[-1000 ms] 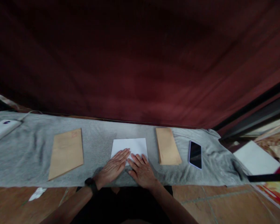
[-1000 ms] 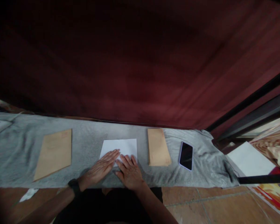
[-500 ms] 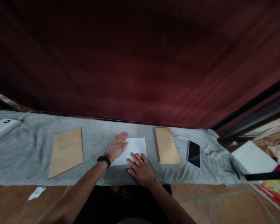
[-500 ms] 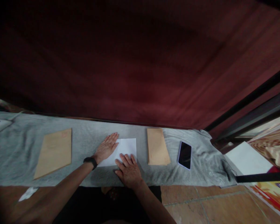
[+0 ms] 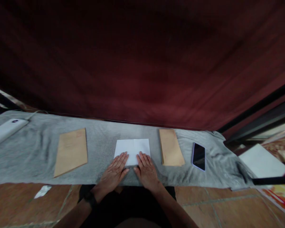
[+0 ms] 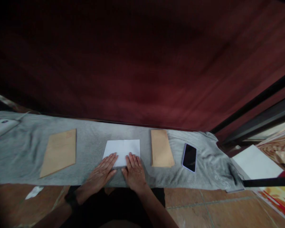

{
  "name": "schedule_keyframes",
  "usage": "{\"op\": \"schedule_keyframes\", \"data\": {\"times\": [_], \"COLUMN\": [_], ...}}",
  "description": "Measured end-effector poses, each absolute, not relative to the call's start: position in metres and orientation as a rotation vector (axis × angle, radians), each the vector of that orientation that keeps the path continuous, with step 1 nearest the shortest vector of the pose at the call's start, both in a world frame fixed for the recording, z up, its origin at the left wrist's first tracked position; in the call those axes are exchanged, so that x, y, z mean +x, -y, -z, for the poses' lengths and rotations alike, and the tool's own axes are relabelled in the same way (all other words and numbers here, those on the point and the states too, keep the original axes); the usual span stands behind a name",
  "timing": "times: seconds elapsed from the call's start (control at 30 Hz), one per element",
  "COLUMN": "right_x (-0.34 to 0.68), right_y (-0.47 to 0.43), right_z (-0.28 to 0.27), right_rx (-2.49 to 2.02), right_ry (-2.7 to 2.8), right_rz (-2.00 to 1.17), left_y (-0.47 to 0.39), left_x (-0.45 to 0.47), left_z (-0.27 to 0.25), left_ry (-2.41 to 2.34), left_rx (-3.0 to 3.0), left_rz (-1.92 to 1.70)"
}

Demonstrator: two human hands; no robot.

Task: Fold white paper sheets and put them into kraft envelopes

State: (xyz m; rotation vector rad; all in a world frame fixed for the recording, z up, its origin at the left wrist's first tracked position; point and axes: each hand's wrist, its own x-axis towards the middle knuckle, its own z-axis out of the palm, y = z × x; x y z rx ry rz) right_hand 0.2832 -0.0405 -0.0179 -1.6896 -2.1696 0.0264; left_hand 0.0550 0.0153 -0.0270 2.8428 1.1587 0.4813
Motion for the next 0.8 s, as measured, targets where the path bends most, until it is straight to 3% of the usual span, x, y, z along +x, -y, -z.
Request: {"op": "schedule_keyframes", "data": {"times": [0.4,0.8], "right_x": [0.303,0.275], "right_y": [0.048,-0.027], "right_z": [0.022,0.025], "right_rx": [-1.912,-1.677], "right_ry": [1.976,2.16], "right_rz": [0.046,-0.113], "left_y": [-0.009,0.001], "left_x": [0.049,0.087], "left_z": [0.027,0.031], "left_ry": [-1.301,-1.037], "left_rx": [2.862,2.986], "left_rz": [-0.572,-0.558]}}
